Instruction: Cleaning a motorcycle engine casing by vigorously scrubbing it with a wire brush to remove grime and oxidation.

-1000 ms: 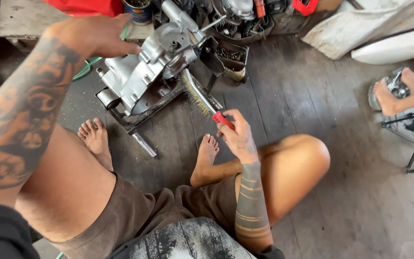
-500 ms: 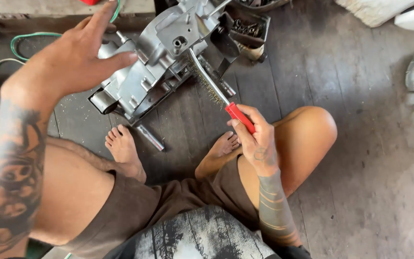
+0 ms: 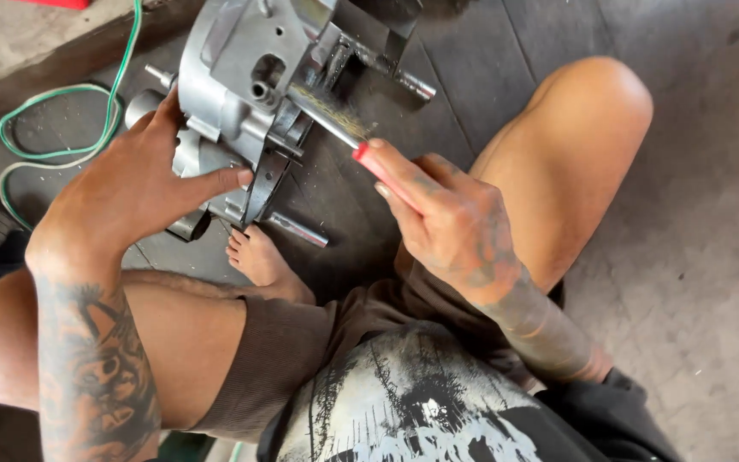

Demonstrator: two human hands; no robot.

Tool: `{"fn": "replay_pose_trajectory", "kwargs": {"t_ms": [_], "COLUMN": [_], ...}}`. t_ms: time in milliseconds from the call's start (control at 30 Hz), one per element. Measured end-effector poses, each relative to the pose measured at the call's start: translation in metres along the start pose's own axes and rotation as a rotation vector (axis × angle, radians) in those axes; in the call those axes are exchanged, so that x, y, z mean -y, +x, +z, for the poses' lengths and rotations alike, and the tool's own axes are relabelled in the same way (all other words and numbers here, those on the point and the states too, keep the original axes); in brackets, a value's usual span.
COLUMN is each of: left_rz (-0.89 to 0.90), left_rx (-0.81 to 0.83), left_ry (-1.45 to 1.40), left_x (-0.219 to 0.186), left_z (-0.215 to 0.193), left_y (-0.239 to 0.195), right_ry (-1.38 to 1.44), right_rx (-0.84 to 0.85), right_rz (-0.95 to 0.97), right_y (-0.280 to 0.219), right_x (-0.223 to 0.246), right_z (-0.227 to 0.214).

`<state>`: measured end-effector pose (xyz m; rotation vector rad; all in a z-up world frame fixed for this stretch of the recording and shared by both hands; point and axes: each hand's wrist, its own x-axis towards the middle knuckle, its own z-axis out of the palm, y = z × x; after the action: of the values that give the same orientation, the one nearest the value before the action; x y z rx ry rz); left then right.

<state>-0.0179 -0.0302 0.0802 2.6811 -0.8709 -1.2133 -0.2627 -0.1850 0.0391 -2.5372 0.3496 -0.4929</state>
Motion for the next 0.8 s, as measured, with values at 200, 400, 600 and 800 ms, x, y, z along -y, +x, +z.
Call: {"fn": "replay_pose_trajectory", "kwargs": {"t_ms": [200, 400, 600, 800], "left_rz": [-0.055, -0.058, -0.070, -0.092], "left_rx": [0.068, 0.055, 0.022, 0.000], "left_ry": [0.022, 0.071, 0.049, 0.009], "left_x": [-0.007, -0.013, -0.010, -0.014], "left_z": [0.002, 0.006, 0.010, 0.018], "left_y": [0.002, -0.002, -0.010, -0.016], "right_ry": [-0.172, -0.188, -0.254, -0.131], "right_rx": [0.079, 0.107, 0.128, 0.127], "right_rz": [0.123, 0.048, 0.106, 0.123], "right_y": [0.032, 0.021, -0.004, 0.047], "right_x": [-0.006, 0.002, 0.021, 0.001], "right_z": [0.061, 0.037, 0.002, 0.058]}}
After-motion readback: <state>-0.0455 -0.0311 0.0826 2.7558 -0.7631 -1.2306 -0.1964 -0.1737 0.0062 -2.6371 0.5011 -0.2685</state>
